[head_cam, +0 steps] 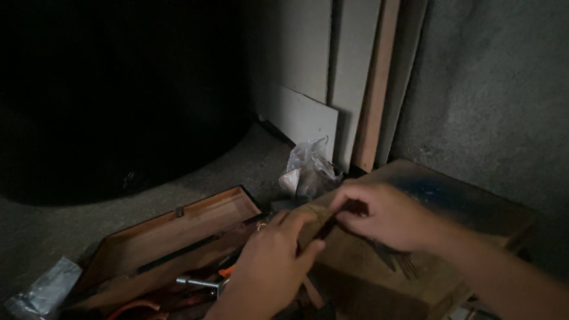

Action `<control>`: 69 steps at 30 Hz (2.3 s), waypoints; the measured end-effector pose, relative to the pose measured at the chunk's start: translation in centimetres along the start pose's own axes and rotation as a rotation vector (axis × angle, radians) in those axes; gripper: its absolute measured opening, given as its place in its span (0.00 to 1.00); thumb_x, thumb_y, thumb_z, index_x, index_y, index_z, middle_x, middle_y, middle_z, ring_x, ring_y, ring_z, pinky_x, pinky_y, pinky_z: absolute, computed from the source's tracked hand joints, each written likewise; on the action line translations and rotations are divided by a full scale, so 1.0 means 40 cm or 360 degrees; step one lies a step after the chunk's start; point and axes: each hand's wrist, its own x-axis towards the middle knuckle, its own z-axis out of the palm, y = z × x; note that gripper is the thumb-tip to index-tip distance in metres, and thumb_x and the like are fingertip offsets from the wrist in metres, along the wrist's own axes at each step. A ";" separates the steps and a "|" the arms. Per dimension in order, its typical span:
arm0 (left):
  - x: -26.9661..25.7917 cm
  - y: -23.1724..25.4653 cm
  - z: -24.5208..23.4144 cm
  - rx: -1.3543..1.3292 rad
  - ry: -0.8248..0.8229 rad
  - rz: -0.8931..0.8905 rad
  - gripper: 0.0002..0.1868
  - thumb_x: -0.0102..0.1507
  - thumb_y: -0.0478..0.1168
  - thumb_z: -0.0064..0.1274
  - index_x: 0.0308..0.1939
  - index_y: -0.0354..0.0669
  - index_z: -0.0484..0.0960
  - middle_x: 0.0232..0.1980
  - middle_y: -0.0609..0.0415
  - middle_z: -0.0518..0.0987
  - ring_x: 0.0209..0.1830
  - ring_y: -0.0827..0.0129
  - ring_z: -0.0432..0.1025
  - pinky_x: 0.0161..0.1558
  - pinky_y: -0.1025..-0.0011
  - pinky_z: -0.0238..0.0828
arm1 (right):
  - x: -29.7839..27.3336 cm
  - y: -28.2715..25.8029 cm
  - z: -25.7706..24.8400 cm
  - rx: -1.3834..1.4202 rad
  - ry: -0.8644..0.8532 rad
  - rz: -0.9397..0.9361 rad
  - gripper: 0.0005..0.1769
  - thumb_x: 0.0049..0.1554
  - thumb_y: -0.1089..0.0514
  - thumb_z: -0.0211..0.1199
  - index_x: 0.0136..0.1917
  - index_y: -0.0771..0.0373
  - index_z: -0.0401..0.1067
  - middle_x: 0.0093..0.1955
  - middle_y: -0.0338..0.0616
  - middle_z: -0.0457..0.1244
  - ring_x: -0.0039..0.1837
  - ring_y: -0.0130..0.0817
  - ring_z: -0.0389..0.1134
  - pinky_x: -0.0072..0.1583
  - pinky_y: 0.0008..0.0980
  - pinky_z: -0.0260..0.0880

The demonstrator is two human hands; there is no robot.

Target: The person sorts and arranges various hand tools inside a wooden toolbox. They pick up items such as pliers, wrenches, and screwdrivers, inspect them briefly, and place them into the box.

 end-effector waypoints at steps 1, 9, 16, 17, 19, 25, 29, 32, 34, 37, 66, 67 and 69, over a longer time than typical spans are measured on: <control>-0.002 -0.002 0.002 -0.0028 0.0075 0.0073 0.25 0.64 0.48 0.57 0.64 0.49 0.73 0.57 0.49 0.79 0.50 0.55 0.79 0.54 0.59 0.72 | 0.001 -0.022 0.003 0.0068 -0.0050 0.0115 0.10 0.56 0.59 0.64 0.52 0.59 0.76 0.44 0.39 0.69 0.44 0.26 0.70 0.47 0.29 0.72; -0.007 -0.070 -0.021 -0.0366 0.0734 0.0041 0.15 0.57 0.38 0.60 0.47 0.40 0.85 0.42 0.46 0.85 0.42 0.56 0.81 0.43 0.63 0.77 | 0.059 -0.119 0.104 0.0751 0.0086 -0.0299 0.22 0.56 0.62 0.66 0.63 0.60 0.68 0.47 0.39 0.64 0.50 0.23 0.66 0.52 0.28 0.70; -0.041 -0.150 -0.097 -0.1372 0.0869 -0.0323 0.14 0.58 0.40 0.61 0.44 0.37 0.79 0.35 0.52 0.83 0.30 0.72 0.75 0.34 0.70 0.73 | 0.150 -0.110 0.236 0.0906 -0.0015 -0.0253 0.14 0.59 0.60 0.63 0.58 0.65 0.71 0.51 0.40 0.70 0.54 0.24 0.70 0.56 0.29 0.72; -0.047 -0.163 -0.104 -0.1397 0.0861 -0.0390 0.14 0.58 0.40 0.60 0.45 0.39 0.80 0.35 0.54 0.83 0.30 0.73 0.75 0.35 0.71 0.74 | 0.161 -0.111 0.252 0.0853 0.0044 -0.0211 0.13 0.59 0.60 0.63 0.57 0.65 0.72 0.50 0.40 0.70 0.52 0.25 0.70 0.55 0.29 0.72; -0.059 -0.195 -0.116 -0.1425 0.0854 -0.0456 0.14 0.59 0.42 0.59 0.45 0.39 0.80 0.36 0.55 0.84 0.32 0.74 0.76 0.37 0.73 0.74 | 0.189 -0.118 0.282 0.0812 0.0116 -0.0215 0.12 0.58 0.60 0.64 0.55 0.66 0.74 0.49 0.40 0.71 0.51 0.24 0.70 0.54 0.29 0.72; -0.091 -0.316 -0.120 -0.1125 0.0834 -0.0737 0.12 0.62 0.45 0.59 0.43 0.41 0.84 0.36 0.51 0.86 0.34 0.69 0.77 0.39 0.70 0.74 | 0.224 -0.138 0.351 0.0376 0.0106 0.0027 0.14 0.56 0.58 0.66 0.56 0.58 0.75 0.49 0.38 0.72 0.49 0.27 0.72 0.52 0.28 0.71; -0.084 -0.376 -0.085 -0.0385 0.0657 -0.0770 0.10 0.60 0.47 0.60 0.42 0.48 0.85 0.40 0.50 0.86 0.39 0.60 0.80 0.43 0.64 0.75 | 0.219 -0.137 0.388 -0.0067 0.0143 0.0028 0.11 0.54 0.57 0.67 0.52 0.56 0.76 0.52 0.39 0.69 0.52 0.34 0.72 0.55 0.33 0.71; -0.086 -0.395 -0.048 -0.0011 0.0602 -0.0607 0.10 0.60 0.48 0.60 0.40 0.49 0.85 0.42 0.50 0.85 0.44 0.55 0.79 0.48 0.60 0.74 | 0.215 -0.129 0.396 -0.0482 0.0254 -0.0364 0.10 0.52 0.58 0.68 0.50 0.56 0.78 0.53 0.40 0.67 0.57 0.40 0.68 0.58 0.39 0.68; -0.085 -0.396 -0.036 0.0119 0.0552 -0.0592 0.09 0.60 0.48 0.59 0.39 0.50 0.85 0.44 0.51 0.84 0.47 0.55 0.78 0.50 0.59 0.74 | 0.213 -0.125 0.398 -0.0684 0.0199 -0.0449 0.11 0.52 0.58 0.68 0.50 0.55 0.78 0.54 0.41 0.66 0.60 0.41 0.66 0.60 0.42 0.66; -0.086 -0.384 -0.032 0.0251 0.0414 -0.0724 0.08 0.62 0.47 0.57 0.40 0.52 0.84 0.49 0.54 0.80 0.50 0.57 0.77 0.55 0.58 0.72 | 0.206 -0.119 0.402 -0.0826 -0.0017 -0.0358 0.14 0.54 0.57 0.65 0.54 0.53 0.77 0.57 0.40 0.66 0.63 0.39 0.65 0.63 0.46 0.63; -0.065 -0.362 -0.051 0.0623 0.0269 -0.0551 0.19 0.63 0.43 0.52 0.59 0.52 0.77 0.58 0.52 0.77 0.57 0.56 0.74 0.60 0.57 0.69 | 0.185 -0.108 0.390 -0.0335 0.0106 -0.0465 0.11 0.52 0.64 0.61 0.50 0.60 0.74 0.53 0.47 0.67 0.55 0.48 0.69 0.54 0.46 0.68; -0.065 -0.353 -0.054 0.0621 0.0366 -0.0520 0.19 0.62 0.42 0.51 0.58 0.53 0.78 0.57 0.54 0.78 0.56 0.56 0.75 0.60 0.58 0.70 | 0.179 -0.115 0.375 -0.0254 0.0218 -0.0512 0.10 0.53 0.64 0.61 0.50 0.60 0.75 0.52 0.46 0.67 0.54 0.47 0.70 0.54 0.44 0.69; -0.065 -0.328 -0.057 0.0618 0.0563 -0.0465 0.18 0.61 0.40 0.50 0.56 0.57 0.80 0.56 0.56 0.79 0.54 0.56 0.76 0.59 0.59 0.70 | 0.165 -0.126 0.340 -0.0087 0.0445 -0.0615 0.10 0.54 0.63 0.63 0.51 0.58 0.76 0.50 0.45 0.68 0.53 0.44 0.71 0.52 0.40 0.70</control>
